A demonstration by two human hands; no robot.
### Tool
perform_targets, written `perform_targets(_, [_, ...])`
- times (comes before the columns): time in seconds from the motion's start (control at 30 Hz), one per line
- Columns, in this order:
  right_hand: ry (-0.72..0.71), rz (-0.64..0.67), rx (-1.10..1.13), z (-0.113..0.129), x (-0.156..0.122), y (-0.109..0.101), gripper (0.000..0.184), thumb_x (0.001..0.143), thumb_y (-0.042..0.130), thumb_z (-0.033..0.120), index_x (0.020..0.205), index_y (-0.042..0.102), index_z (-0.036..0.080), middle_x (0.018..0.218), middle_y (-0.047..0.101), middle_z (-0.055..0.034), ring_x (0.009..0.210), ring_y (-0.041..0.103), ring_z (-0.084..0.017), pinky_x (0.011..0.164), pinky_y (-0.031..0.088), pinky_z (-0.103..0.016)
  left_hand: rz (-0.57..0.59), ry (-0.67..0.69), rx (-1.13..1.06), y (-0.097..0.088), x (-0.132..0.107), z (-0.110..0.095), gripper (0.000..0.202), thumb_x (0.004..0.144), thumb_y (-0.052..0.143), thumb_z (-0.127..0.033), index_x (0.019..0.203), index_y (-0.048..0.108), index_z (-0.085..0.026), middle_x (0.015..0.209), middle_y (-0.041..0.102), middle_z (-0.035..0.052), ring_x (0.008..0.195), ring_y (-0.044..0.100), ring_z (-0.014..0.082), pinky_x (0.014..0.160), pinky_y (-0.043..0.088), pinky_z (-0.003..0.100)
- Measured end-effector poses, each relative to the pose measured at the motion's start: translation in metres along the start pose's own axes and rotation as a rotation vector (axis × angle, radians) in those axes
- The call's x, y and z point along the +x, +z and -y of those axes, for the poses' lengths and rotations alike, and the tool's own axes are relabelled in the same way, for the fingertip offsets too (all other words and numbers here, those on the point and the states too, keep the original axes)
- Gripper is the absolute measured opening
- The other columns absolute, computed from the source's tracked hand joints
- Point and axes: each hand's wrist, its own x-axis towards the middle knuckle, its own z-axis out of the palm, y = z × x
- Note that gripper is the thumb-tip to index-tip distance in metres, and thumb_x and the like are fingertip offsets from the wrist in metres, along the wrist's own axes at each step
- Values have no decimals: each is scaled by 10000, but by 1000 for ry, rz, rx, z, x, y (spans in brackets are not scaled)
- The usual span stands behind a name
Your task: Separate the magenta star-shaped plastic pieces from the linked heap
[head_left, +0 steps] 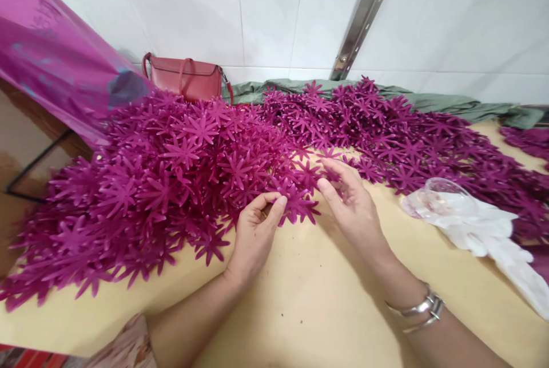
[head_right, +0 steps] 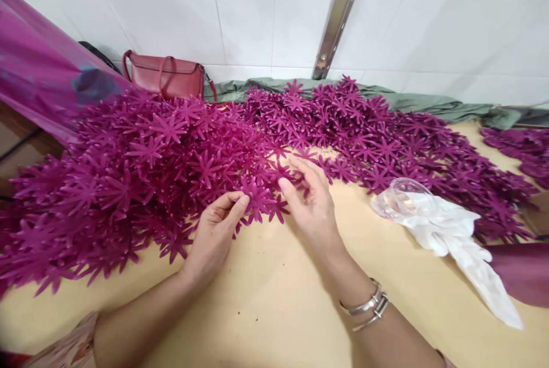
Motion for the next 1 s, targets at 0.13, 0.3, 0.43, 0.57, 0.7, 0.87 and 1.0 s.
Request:
perform_targets(0.13, [-92, 162, -36, 11, -6, 2, 198, 886, 757, 412, 1057, 775, 313, 1275, 686, -76, 1288, 564, -305, 1169, 366, -532, 13, 5, 24, 1, 1, -3, 218, 896, 740, -399, 876, 716, -183, 820, 652, -3, 760, 541, 129, 734, 450, 247])
perform_targets(0.3, [12, 172, 100, 14, -10, 7, 57, 907, 716, 292, 861, 741, 269, 1129, 730, -60, 1103, 645, -263, 1025, 471, -469, -23, 6, 0, 2, 1, -5, 235, 884, 757, -412, 955, 746, -189, 886, 715, 14, 803, 605, 137, 780, 497, 253])
perform_targets(0.43, [206, 70, 256, 7, -5, 4, 167, 891, 741, 407, 879, 684, 250, 893, 711, -30, 805, 633, -203, 767, 531, -349, -32, 15, 42, 1, -1, -4, 272, 957, 669, -425, 1088, 763, -205, 1074, 752, 54, 983, 663, 179, 938, 507, 300])
perform_targets(0.57, [195, 8, 230, 4, 1, -1, 251, 891, 742, 489, 884, 687, 245, 828, 694, -21, 766, 609, -196, 752, 522, -330, -29, 28, 78, 1, -2, -5, 248, 962, 664, -403, 1089, 760, -213, 1088, 753, 55, 1011, 668, 193, 970, 504, 319])
perform_targets(0.7, [175, 34, 215, 6, 2, -3, 242, 936, 690, 490, 941, 705, 248, 921, 718, -36, 875, 635, -218, 850, 511, -343, 11, 82, 117, 3, -6, -10, 233, 966, 656, -368, 1108, 753, -211, 1083, 739, 66, 1000, 662, 196, 945, 512, 319])
perform_targets(0.87, [143, 1, 159, 8, 0, -5, 265, 1007, 586, 476, 911, 691, 252, 901, 685, -8, 822, 578, -187, 795, 466, -305, 129, 313, 227, 6, -12, -17, 193, 972, 648, -277, 1126, 757, -235, 1101, 692, 77, 1034, 649, 209, 924, 520, 318])
perform_targets(1.0, [130, -8, 124, 12, 0, -6, 418, 978, 621, 512, 675, 561, 230, 672, 531, 27, 649, 459, -153, 639, 395, -285, 143, 338, 254, 6, -12, -16, 218, 977, 646, -272, 1167, 746, -237, 1132, 687, 84, 1070, 650, 215, 944, 516, 321])
